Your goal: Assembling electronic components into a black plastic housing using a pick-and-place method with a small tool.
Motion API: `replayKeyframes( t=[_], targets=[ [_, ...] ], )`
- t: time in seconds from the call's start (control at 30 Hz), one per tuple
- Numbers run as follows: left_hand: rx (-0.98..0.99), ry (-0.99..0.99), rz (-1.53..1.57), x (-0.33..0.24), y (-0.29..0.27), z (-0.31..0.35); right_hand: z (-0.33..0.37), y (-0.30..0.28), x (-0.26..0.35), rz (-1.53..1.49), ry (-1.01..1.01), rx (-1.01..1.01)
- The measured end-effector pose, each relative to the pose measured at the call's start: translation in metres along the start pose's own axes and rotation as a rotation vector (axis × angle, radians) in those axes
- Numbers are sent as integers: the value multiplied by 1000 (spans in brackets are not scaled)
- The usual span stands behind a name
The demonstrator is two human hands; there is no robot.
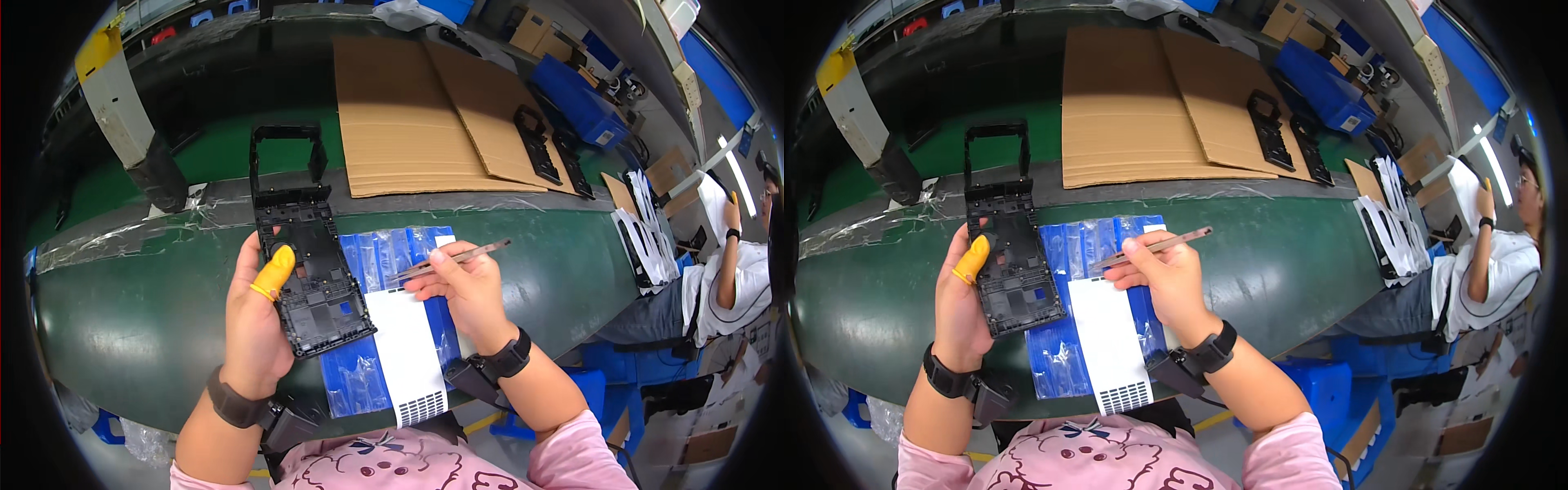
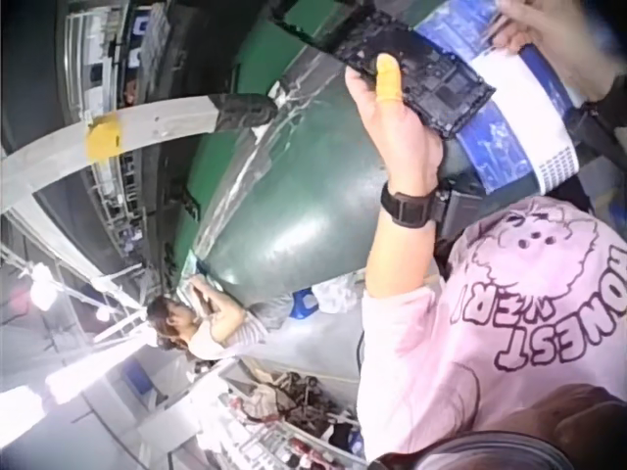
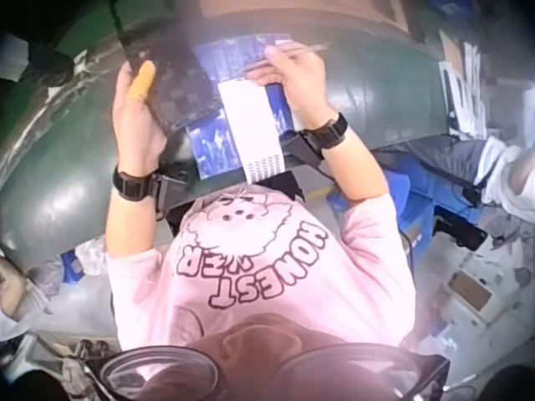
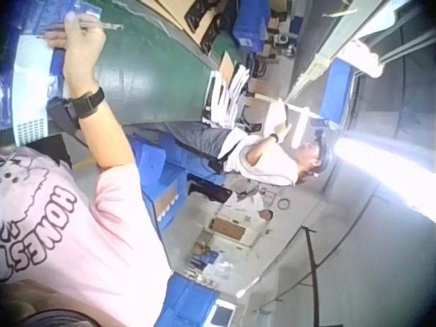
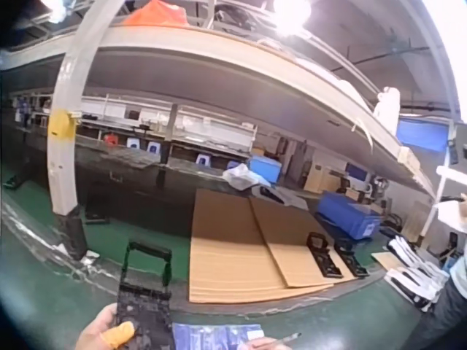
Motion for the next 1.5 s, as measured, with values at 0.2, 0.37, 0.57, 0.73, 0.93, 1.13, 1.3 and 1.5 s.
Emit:
replayKeyframes(
  t=[0.2, 0.37, 0.57, 0.73, 0.93, 1.13, 1.3, 1.5],
  targets=[
    [-26, -9, 14, 9, 5, 2, 2, -11, -10, 107, -94, -40],
    [-17, -30, 22, 12, 9, 3, 0, -7, -11, 116, -75, -34],
    [-46, -41, 17, 12, 9, 3, -1, -7, -12, 129, -76, -31],
    [-11, -69, 33, 13, 9, 5, 1, -6, -9, 151, -68, -22],
    [49, -124, 120, 23, 10, 9, 12, 6, 5, 13, -15, -28],
    [123, -219, 210, 20, 18, 17, 46, 49, 18, 23, -136, 65],
    [160, -184, 226, 22, 19, 20, 46, 55, 7, -47, -151, 64],
    [146, -176, 213, 22, 16, 21, 47, 58, 8, -61, -134, 58]
  ],
)
Point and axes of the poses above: each hand's wrist, its own z-axis away from the middle knuckle, its own y-axis out of the palm, x = y × z, the point moved 2 cm from there along -z, towards the middle knuckle, and after that the axes turned 7 degrees about x, right-handed, at the moved point
